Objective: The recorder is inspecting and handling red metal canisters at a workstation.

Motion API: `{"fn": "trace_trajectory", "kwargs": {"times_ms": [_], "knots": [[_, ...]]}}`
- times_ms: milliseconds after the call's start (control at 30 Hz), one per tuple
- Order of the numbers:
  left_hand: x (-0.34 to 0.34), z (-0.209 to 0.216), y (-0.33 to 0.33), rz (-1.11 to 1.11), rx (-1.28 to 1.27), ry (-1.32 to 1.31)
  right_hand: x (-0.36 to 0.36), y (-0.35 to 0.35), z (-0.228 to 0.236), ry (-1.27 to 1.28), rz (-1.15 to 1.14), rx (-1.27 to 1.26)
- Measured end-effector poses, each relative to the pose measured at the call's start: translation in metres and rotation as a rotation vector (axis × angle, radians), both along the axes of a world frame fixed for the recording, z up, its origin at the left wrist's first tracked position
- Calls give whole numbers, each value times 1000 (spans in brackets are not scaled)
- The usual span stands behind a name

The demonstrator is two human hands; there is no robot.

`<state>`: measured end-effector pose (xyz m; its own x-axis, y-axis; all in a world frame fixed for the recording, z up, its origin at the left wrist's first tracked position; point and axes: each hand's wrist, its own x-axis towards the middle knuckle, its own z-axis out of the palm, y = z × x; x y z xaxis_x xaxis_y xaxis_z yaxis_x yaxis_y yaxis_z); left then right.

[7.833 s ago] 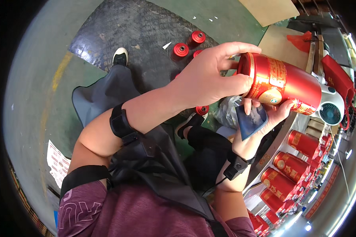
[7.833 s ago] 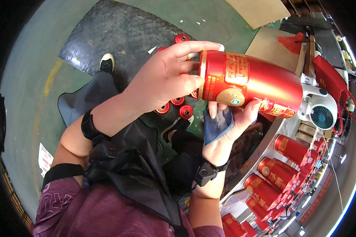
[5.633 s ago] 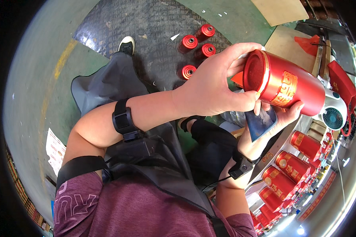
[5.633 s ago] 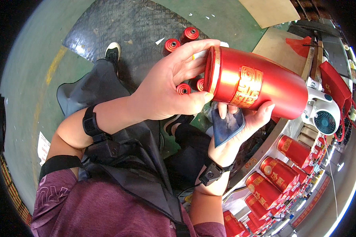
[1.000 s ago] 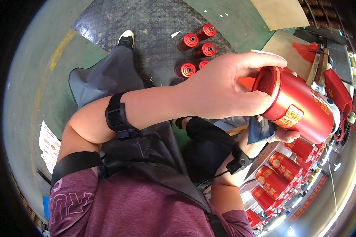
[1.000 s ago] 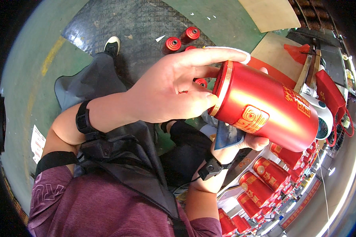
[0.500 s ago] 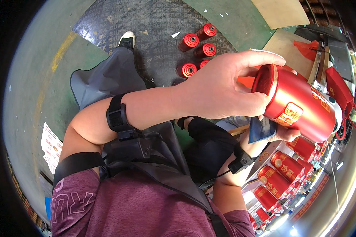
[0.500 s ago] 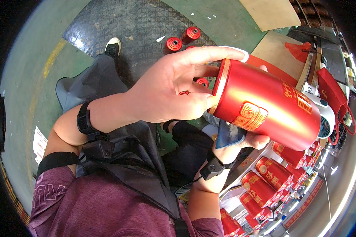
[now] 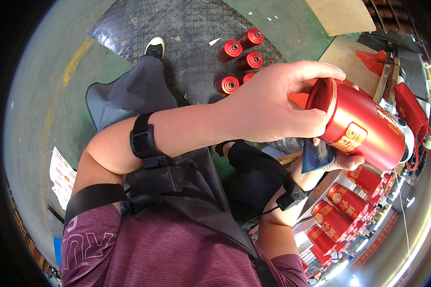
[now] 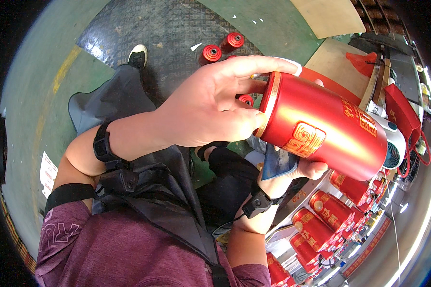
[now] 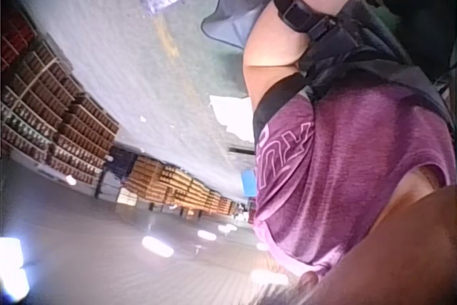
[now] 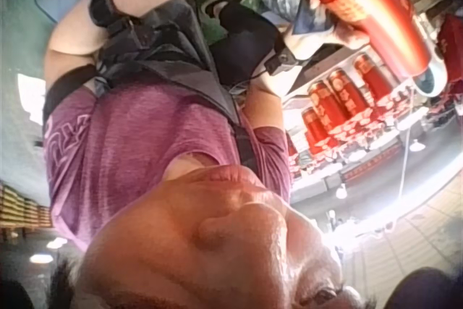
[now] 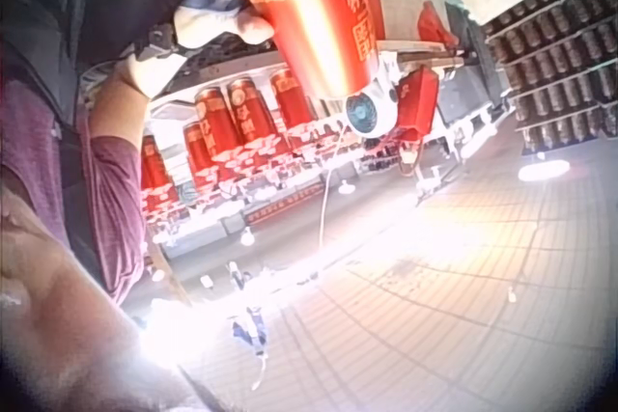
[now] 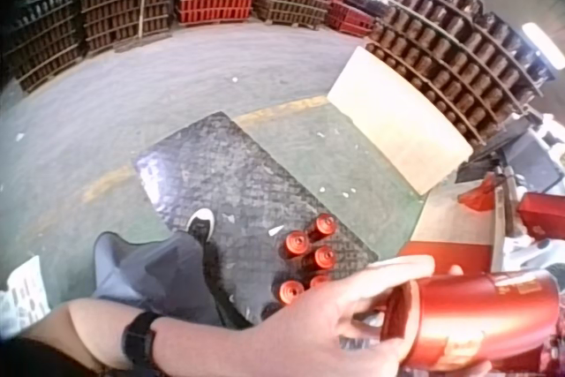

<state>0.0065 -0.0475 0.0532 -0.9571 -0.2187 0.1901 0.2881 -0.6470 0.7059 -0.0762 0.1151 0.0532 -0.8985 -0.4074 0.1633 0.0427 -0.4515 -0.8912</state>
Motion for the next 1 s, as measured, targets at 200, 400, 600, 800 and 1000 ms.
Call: {"fn": "trace_trajectory", "kwargs": {"times_ms": [200, 400, 600, 800, 1000], "knots": [[-3, -3, 2, 12, 15, 47, -7, -3, -6, -19, 18, -114], [0, -1, 1, 5, 26, 32, -1, -6, -5, -1, -2, -76], [-3, -7, -1, -30, -6, 84, 4, -9, 1, 20, -26, -14], [-3, -8, -1, -52, -1, 72, 2, -6, 0, 45, -50, 43], [2, -2, -3, -81, -19, 52, -3, 0, -1, -4, -8, 7]]}}
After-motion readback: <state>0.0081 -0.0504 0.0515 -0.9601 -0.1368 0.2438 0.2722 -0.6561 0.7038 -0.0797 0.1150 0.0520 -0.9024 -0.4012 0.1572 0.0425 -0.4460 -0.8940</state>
